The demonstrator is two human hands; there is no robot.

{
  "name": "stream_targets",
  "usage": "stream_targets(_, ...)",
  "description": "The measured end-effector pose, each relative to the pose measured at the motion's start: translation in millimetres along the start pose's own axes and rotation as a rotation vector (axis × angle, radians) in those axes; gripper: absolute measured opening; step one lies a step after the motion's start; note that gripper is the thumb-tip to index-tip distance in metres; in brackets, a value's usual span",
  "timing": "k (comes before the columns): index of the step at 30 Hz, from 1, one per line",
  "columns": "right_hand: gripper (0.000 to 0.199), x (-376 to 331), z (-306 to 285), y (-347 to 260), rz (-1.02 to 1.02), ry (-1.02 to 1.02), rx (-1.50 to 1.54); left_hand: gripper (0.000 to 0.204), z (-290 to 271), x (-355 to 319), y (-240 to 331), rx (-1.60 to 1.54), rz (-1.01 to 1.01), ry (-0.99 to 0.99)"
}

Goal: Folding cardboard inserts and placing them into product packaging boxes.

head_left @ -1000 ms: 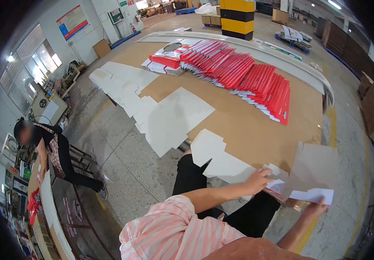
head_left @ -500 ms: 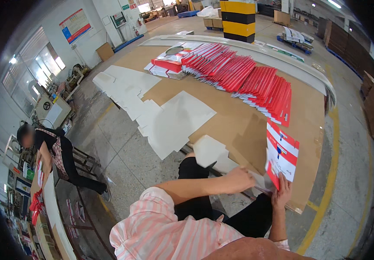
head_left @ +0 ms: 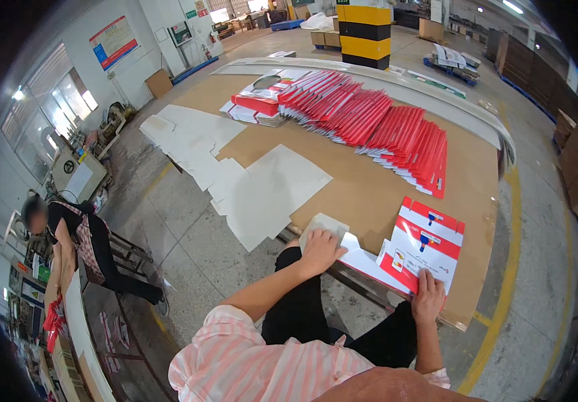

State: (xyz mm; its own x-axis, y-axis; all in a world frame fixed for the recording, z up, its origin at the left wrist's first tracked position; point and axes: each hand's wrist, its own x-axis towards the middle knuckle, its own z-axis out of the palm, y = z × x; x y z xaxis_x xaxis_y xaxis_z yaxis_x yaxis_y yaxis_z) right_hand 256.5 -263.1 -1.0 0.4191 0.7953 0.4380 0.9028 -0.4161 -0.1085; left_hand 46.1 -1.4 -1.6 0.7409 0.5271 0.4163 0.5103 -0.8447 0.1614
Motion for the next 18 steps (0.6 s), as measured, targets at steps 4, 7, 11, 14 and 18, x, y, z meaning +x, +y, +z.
stream_targets(4, 0.053, 1, 3, 0, -0.004, 0.038, -0.038, 0.024, 2, 6, 13, -0.062, -0.056, -0.272)
stream_targets(7, 0.052, -2, 7, -2, 0.048, -0.003, -0.082, 0.018, 7, 6, 12, 0.120, 0.191, -0.241)
stream_targets(11, 0.048, -13, -4, 6, 0.058, -0.003, -0.084, 0.037, -25, -2, -12, -0.214, 0.437, -0.239)
stream_targets(14, 0.048, -15, -5, 5, 0.047, 0.041, -0.065, 0.041, -46, 2, -51, 0.022, 0.683, -0.298)
stream_targets(18, 0.050, -19, 6, 11, 0.009, 0.038, -0.061, 0.033, -43, 33, -79, -0.243, 0.417, -0.193)
